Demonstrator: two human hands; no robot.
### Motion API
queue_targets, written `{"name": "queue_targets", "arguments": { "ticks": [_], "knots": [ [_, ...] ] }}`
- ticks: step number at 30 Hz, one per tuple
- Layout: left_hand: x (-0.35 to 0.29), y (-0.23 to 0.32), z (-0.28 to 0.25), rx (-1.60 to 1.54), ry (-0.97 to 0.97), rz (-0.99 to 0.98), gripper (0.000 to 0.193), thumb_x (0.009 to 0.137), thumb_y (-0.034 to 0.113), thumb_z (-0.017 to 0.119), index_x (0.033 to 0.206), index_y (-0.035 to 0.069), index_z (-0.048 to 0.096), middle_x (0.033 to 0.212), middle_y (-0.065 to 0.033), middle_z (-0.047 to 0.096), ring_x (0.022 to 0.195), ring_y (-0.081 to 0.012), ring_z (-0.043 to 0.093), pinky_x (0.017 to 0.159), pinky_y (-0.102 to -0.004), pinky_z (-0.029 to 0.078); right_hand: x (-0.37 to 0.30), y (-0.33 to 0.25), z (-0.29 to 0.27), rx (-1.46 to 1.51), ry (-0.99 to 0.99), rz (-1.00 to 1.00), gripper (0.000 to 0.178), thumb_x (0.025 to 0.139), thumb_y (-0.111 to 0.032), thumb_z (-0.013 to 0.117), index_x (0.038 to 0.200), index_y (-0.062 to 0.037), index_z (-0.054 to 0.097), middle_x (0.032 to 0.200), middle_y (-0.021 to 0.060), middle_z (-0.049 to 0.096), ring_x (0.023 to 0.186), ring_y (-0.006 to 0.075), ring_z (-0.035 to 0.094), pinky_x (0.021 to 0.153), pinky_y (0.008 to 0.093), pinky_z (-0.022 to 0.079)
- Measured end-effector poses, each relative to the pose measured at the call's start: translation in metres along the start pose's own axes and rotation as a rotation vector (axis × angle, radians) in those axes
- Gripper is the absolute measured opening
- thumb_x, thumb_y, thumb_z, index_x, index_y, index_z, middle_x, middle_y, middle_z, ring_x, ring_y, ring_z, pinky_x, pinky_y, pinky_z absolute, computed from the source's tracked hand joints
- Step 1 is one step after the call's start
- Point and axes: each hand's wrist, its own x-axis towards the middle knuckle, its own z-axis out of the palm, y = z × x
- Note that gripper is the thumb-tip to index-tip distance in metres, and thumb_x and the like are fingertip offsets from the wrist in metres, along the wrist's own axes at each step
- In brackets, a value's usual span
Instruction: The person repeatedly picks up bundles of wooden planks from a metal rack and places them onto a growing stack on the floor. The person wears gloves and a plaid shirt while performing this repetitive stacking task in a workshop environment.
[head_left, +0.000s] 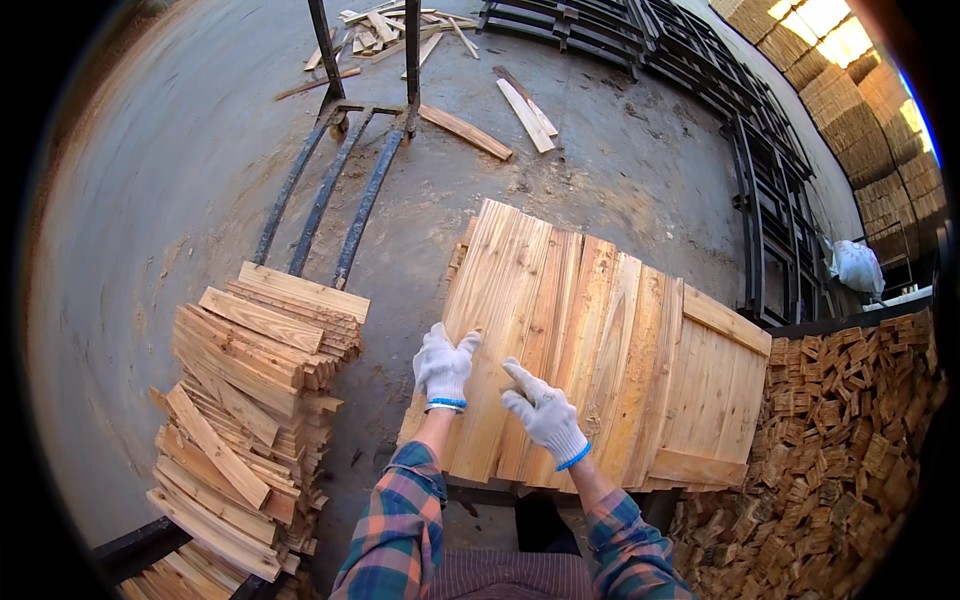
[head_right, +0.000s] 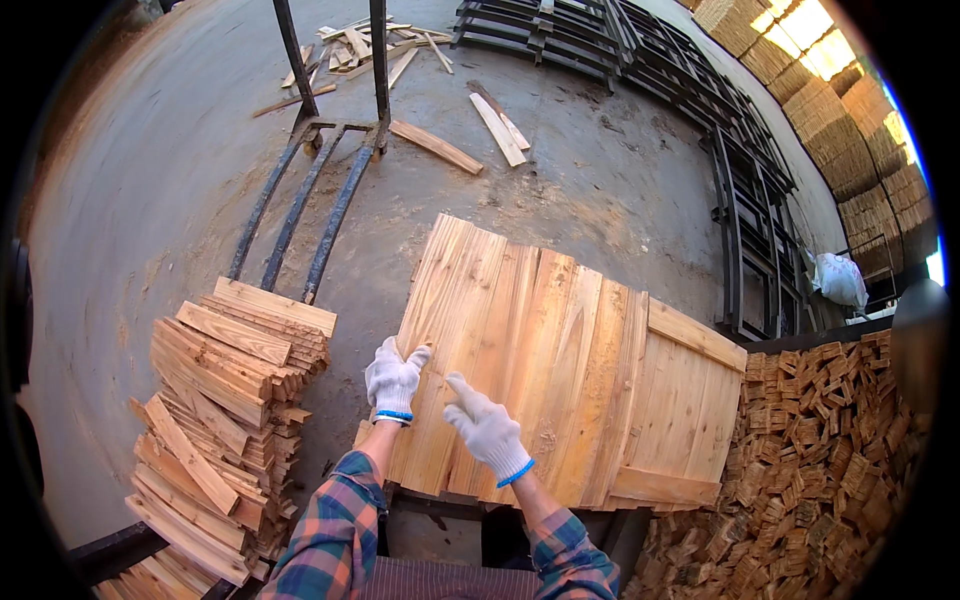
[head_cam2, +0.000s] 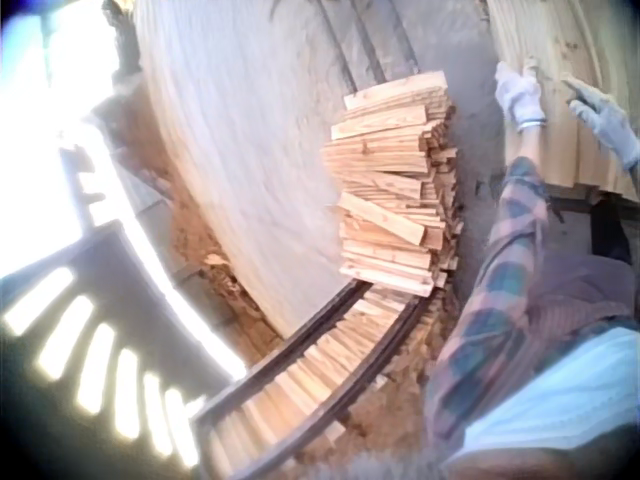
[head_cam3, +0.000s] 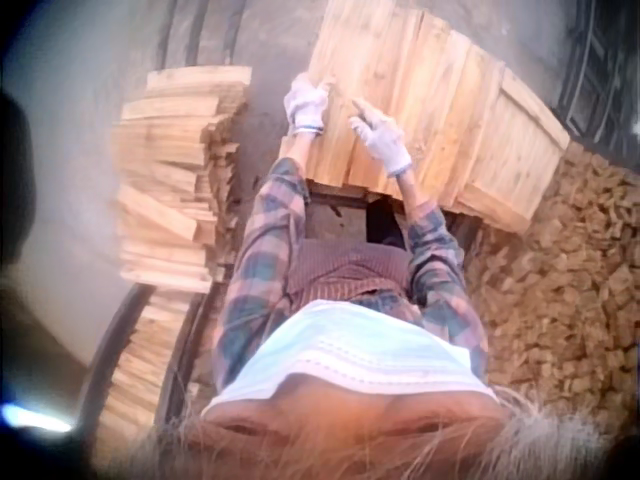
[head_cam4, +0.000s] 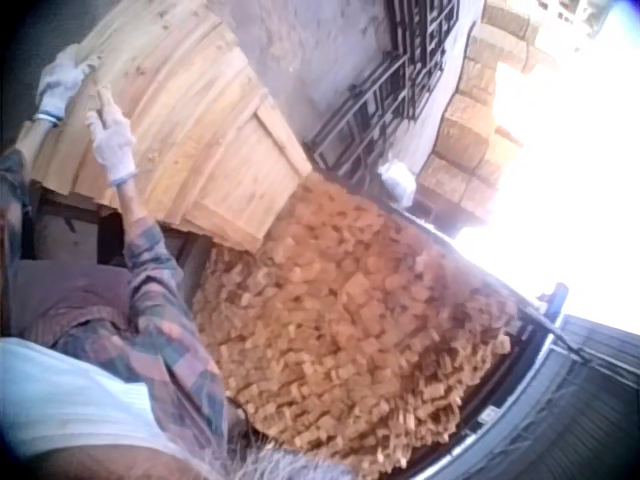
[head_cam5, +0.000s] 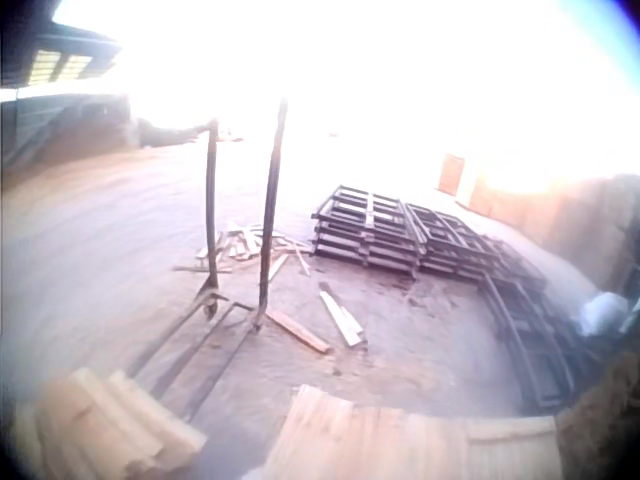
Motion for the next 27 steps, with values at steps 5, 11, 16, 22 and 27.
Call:
{"name": "queue_targets", "arguments": {
  "ticks": [5, 11, 16, 22, 27],
  "knots": [
    [-0.008, -0.023, -0.041, -0.683, -0.051, -0.15, 0.061, 0.086, 0.04, 0.074, 0.128, -0.001, 0.058, 0.12, -0.0236, 0.065, 0.108, -0.0327, 0.064, 0.093, -0.0376, 0.05, -0.014, -0.005, 0.04, -0.062, -0.142, -0.078, 0.054, 0.094, -0.028, 0.063, 0.144, -0.0168, 0.047, 0.12, 0.0152, 0.067, 0.11, 0.0308, 0.065, 0.092, 0.0384, 0.051],
    [-0.101, -0.206, -0.106, -1.009, 0.159, -0.466, 0.051, 0.086, 0.024, 0.076, 0.128, -0.001, 0.059, 0.118, -0.0158, 0.067, 0.103, -0.0209, 0.065, 0.089, -0.0312, 0.052, -0.036, -0.063, 0.13, -0.202, -0.517, -0.009, 0.058, 0.093, -0.038, 0.062, 0.146, -0.0225, 0.043, 0.124, 0.0106, 0.066, 0.115, 0.0339, 0.061, 0.097, 0.0425, 0.047],
    [-0.2, -0.302, -0.182, -0.646, 0.267, -0.826, 0.054, 0.086, 0.024, 0.075, 0.13, -0.001, 0.058, 0.125, -0.019, 0.064, 0.112, -0.0238, 0.062, 0.097, -0.0334, 0.048, -0.038, -0.062, 0.245, -0.302, -0.748, 0.033, 0.068, 0.09, -0.046, 0.061, 0.15, -0.0273, 0.037, 0.138, 0.0162, 0.056, 0.125, 0.0367, 0.054, 0.103, 0.0449, 0.043],
    [-0.249, -0.389, -0.207, -0.545, 0.648, -0.961, 0.062, 0.083, 0.025, 0.076, 0.135, -0.002, 0.053, 0.132, -0.0234, 0.059, 0.124, -0.0278, 0.057, 0.104, -0.0353, 0.043, -0.001, -0.037, 0.355, -0.129, -0.806, 0.267, 0.073, 0.083, -0.049, 0.065, 0.147, -0.0206, 0.043, 0.133, 0.0179, 0.06, 0.125, 0.0336, 0.055, 0.103, 0.0416, 0.043],
    [-0.175, -0.419, -0.246, -0.906, 0.681, -0.734, 0.066, 0.086, 0.022, 0.075, 0.14, -0.003, 0.046, 0.138, -0.0218, 0.053, 0.126, -0.0293, 0.054, 0.106, -0.0363, 0.042, 0.112, -0.056, 0.412, -0.37, -0.418, 0.072, 0.086, 0.08, -0.055, 0.068, 0.151, -0.0171, 0.037, 0.14, 0.0241, 0.052, 0.126, 0.0397, 0.052, 0.102, 0.0449, 0.044]
  ]
}}
